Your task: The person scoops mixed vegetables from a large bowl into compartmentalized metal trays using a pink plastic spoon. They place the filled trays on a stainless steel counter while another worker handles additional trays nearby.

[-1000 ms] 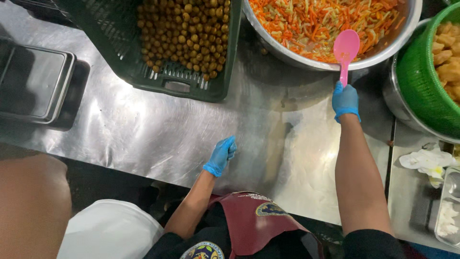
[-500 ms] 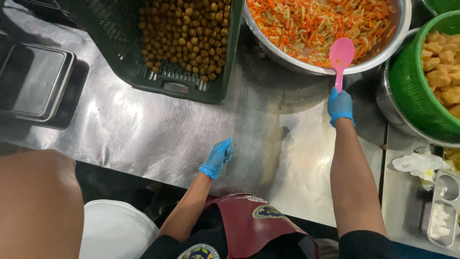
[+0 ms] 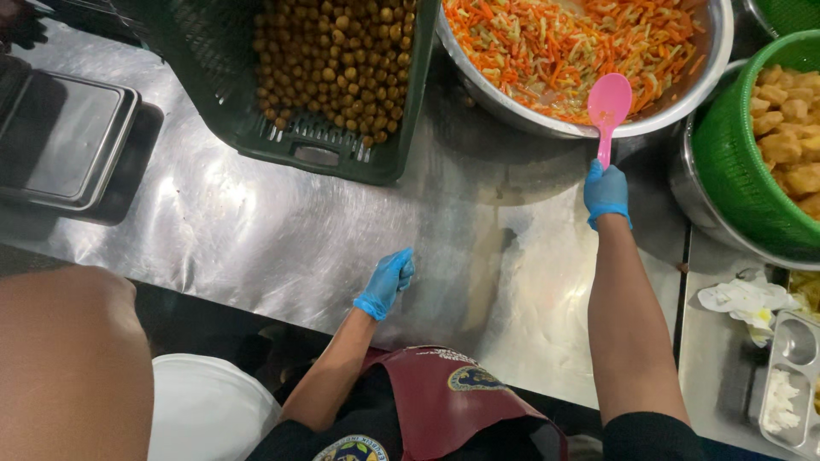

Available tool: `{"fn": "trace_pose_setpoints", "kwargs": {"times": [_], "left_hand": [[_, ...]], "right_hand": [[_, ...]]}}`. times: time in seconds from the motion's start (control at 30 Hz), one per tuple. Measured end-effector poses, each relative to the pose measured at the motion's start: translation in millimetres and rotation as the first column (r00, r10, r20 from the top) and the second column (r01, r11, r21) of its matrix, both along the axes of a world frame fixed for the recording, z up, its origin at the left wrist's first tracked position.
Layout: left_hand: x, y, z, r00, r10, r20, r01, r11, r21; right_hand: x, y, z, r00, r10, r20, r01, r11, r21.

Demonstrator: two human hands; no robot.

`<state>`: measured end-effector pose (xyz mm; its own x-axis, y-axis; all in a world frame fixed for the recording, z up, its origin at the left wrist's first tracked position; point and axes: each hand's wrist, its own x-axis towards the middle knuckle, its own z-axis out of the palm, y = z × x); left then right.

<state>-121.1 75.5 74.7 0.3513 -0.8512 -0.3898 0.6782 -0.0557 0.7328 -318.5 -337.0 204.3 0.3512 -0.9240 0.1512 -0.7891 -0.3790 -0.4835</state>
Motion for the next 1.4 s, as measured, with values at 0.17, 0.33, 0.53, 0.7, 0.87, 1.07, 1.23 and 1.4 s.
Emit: {"fn": "trace_pose_setpoints", "kwargs": {"times": [0.17,0.33,0.53,0.7,0.87,1.07,1.23,1.4], "left_hand": [[-1.7,-1.3,2.9,1.0,-0.007,-0.002,0.007,1.0,0.01],[-6.3,-4.1,9.9,0.999,-0.009,0.044,0.008,0.999,0.031],[-15.7,-12.7,16.6,0.998,-0.016,0.062,0.013,0.998,0.057],[-31.4,-26.5,12.0,0.998,-0.023,0.062,0.021,0.999,0.049],[-56.7,-47.3,11.3,0.998,-0.033,0.046,0.031,0.998,0.061],[-77.5,-66.7,17.6,1.0,-0.002,0.018,0.0,0.995,0.099],[-90.3,-71.5,-5.0,1.0,0.012,-0.018,-0.01,0.996,0.085],[-107.9,-74.4,-20.0,1.0,0.002,0.024,-0.004,0.995,0.102]], "right_hand": [[-1.5,-0.2,2.7,0.999,-0.018,0.029,0.017,1.0,0.024],[-3.2,-1.3,4.2,0.999,0.002,0.04,-0.003,1.0,0.015],[-9.1,-5.5,5.2,0.999,0.006,0.049,-0.006,1.0,0.002],[-18.2,-13.5,0.7,0.998,0.025,0.062,-0.025,1.0,0.007],[-36.8,-32.4,-8.3,0.996,0.064,0.069,-0.064,0.998,0.001],[-51.4,-56.8,-10.1,0.995,0.097,0.003,-0.097,0.995,0.012],[-48.1,-76.3,-24.0,0.983,0.127,-0.134,-0.135,0.99,-0.05],[-53.1,-76.1,-41.2,0.975,0.182,-0.127,-0.184,0.983,-0.004]]}}
